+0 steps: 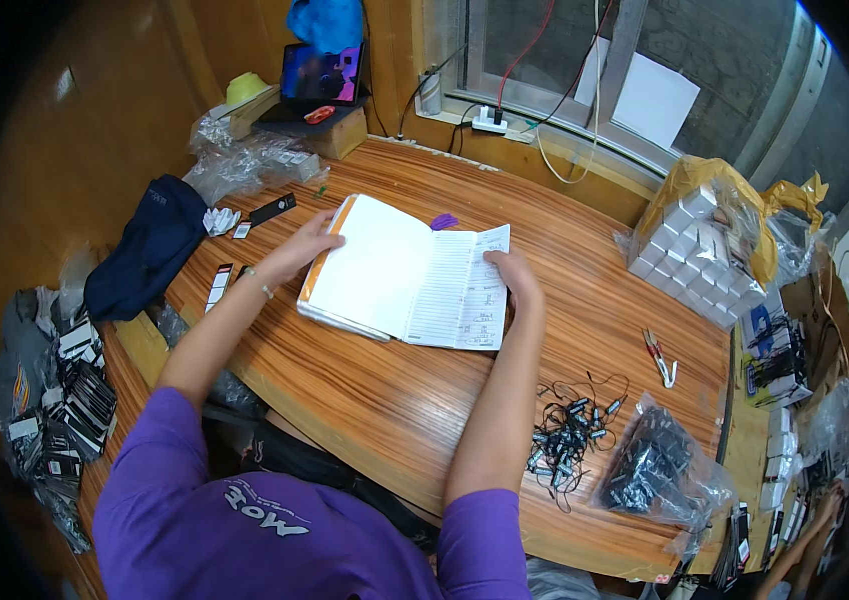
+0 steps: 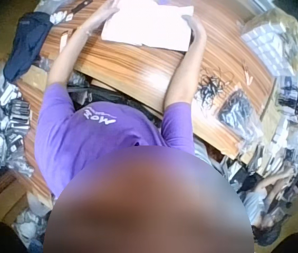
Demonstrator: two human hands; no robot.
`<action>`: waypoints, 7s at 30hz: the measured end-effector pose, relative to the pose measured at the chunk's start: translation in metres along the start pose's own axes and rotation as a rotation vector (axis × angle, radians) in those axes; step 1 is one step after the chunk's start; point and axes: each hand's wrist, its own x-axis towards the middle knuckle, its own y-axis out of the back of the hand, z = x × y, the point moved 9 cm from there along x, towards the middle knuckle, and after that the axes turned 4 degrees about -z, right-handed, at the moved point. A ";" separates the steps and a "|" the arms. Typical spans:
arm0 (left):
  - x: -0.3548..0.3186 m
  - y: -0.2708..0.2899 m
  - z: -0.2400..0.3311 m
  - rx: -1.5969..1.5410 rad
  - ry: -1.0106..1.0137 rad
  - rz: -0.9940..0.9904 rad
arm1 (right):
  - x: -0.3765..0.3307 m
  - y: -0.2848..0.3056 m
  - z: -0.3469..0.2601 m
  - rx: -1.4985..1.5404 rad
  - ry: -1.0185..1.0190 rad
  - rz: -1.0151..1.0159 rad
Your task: The person gathers a large bundle of black cables, untangles them, and places them on the table. They then pick up small rectangular boxes, open one, and move items around the cluttered workspace.
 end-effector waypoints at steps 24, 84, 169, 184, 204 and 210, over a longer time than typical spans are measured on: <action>-0.053 0.020 -0.060 0.841 -0.158 0.363 | -0.016 -0.039 -0.066 -0.594 0.304 0.057; 0.053 0.485 -0.047 0.397 -0.106 1.354 | 0.079 -0.363 -0.064 -0.269 0.682 0.262; -0.057 0.313 -0.017 -0.473 -0.137 0.335 | 0.068 -0.353 -0.037 -0.076 0.716 0.017; 0.087 0.470 -0.040 1.186 0.206 0.834 | 0.071 -0.363 -0.040 -0.240 0.633 -0.039; 0.150 0.534 -0.016 0.744 -0.002 0.814 | 0.061 -0.369 -0.055 -0.456 0.580 -0.007; 0.164 0.540 0.020 0.644 -0.263 1.215 | 0.067 -0.369 -0.045 -0.459 0.536 -0.030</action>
